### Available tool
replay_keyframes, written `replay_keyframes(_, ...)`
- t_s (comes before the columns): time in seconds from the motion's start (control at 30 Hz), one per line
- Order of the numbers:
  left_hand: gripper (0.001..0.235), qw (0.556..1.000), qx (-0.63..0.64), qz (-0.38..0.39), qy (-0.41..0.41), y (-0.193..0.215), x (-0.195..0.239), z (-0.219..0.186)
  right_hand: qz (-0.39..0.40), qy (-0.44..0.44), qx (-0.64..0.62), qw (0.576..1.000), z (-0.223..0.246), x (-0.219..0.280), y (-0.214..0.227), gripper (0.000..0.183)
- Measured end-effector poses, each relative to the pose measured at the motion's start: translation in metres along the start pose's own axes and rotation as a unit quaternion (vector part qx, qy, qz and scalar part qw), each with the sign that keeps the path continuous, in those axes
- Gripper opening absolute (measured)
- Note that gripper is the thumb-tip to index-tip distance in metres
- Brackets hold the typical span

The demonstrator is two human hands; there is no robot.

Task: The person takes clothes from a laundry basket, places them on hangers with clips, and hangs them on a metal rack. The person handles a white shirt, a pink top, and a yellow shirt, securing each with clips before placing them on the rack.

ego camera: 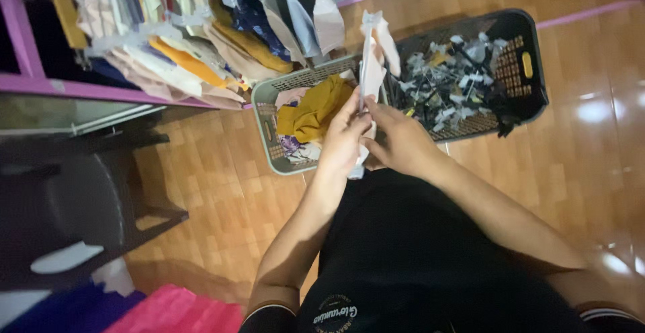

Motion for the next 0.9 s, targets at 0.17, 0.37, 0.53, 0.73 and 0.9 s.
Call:
replay_keyframes(0.17, 0.065, 0.985, 0.142, 0.090, 0.049, 0.014, -0.014, -0.010, -0.047, -0.127, -0.096, 0.986, 0.006, 0.002, -0.015, 0.083)
replay_keyframes(0.37, 0.068, 0.976, 0.173, 0.128, 0.023, 0.005, -0.021, -0.025, -0.052, -0.266, -0.336, 0.902, -0.003, 0.020, -0.027, 0.073)
replay_keyframes(0.53, 0.068, 0.976, 0.184, 0.117, 0.017, 0.003, -0.027, -0.028, -0.060, -0.179, -0.331, 0.924, -0.012, 0.030, -0.021, 0.069)
replay_keyframes(0.73, 0.078, 0.987, 0.133, 0.087, 0.020, -0.004, -0.044, -0.020, -0.049, -0.189, -0.288, 0.937, -0.025, 0.022, -0.013, 0.078)
replay_keyframes(0.9, 0.085, 0.988, 0.118, 0.102, -0.021, -0.041, -0.065, -0.025, -0.035, -0.196, -0.298, 0.934, -0.043, 0.003, 0.025, 0.083)
Point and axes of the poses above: each hand's wrist, its own x-axis away from the middle knuckle, its own y-axis out of the back of the hand, z = x × y, the point moved 3 cm from there along -x, towards the middle knuckle, and after that the axes turned 2 degrees about y, right-handed, at the moved point
